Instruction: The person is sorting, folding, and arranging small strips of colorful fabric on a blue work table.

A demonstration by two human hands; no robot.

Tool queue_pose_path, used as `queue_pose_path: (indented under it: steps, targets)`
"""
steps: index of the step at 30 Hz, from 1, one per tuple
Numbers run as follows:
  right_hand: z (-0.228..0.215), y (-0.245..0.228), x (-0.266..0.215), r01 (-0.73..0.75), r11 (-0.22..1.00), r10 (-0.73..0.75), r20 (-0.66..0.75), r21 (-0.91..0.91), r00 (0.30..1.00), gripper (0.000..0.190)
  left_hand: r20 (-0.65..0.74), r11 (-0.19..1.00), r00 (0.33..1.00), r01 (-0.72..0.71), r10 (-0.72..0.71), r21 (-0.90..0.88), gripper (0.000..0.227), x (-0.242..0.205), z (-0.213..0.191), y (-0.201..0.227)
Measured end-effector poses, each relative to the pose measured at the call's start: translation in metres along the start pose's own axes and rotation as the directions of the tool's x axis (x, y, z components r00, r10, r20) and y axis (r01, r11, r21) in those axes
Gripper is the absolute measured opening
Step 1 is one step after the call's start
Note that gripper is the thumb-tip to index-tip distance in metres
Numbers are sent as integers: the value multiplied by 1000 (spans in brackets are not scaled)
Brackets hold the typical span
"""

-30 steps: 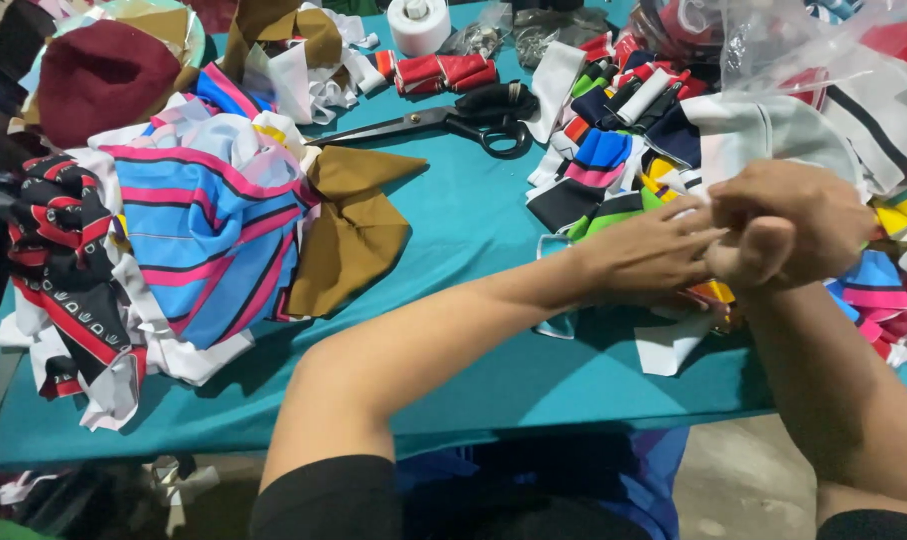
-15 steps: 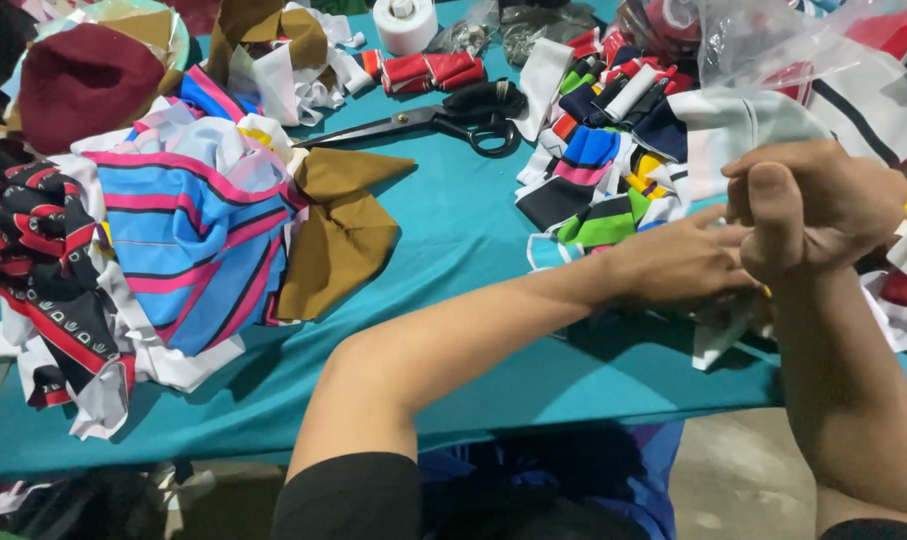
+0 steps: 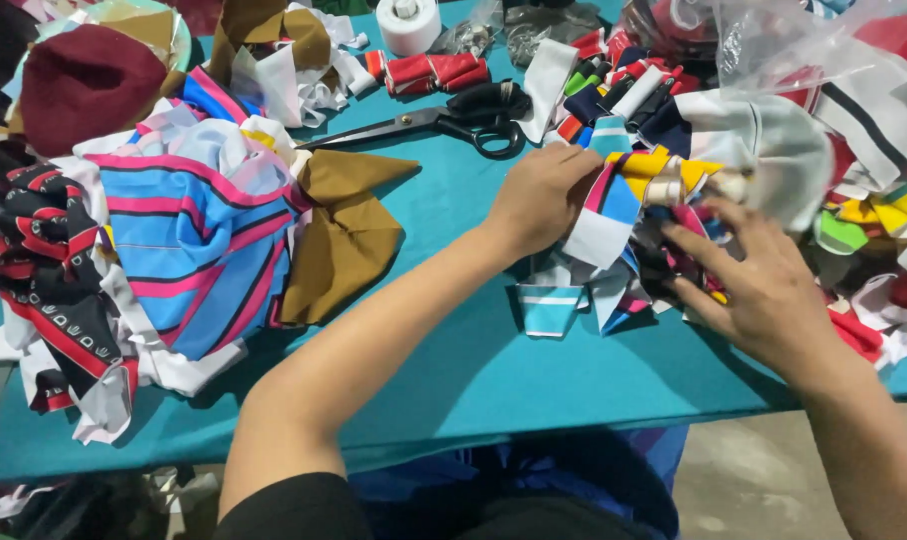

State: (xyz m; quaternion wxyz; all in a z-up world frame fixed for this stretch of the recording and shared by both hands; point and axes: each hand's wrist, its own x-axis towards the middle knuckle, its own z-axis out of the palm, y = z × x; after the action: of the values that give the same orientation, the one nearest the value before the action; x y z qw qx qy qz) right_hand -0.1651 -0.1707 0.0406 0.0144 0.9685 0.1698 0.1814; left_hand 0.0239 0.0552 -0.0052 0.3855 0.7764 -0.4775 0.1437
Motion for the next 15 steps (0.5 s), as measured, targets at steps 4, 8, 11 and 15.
queue_pose_path:
  steps: [4,8,11,15]
  targets:
    - [17,32,-16,62,976,-56,-37,211,998,40,263,998,965,0,-18,70,19,-5,-22,2]
    - [-3,43,-11,-66,973,115,-216,223,970,14,250,990,962,84,-110,111,16,-19,-42,21]
    - [-28,41,12,-184,971,220,-264,154,939,22,267,973,936,227,-230,43,6,-28,-50,34]
    - [-44,18,51,-129,981,156,-195,147,968,65,351,922,866,387,-357,-18,13,-42,-52,40]
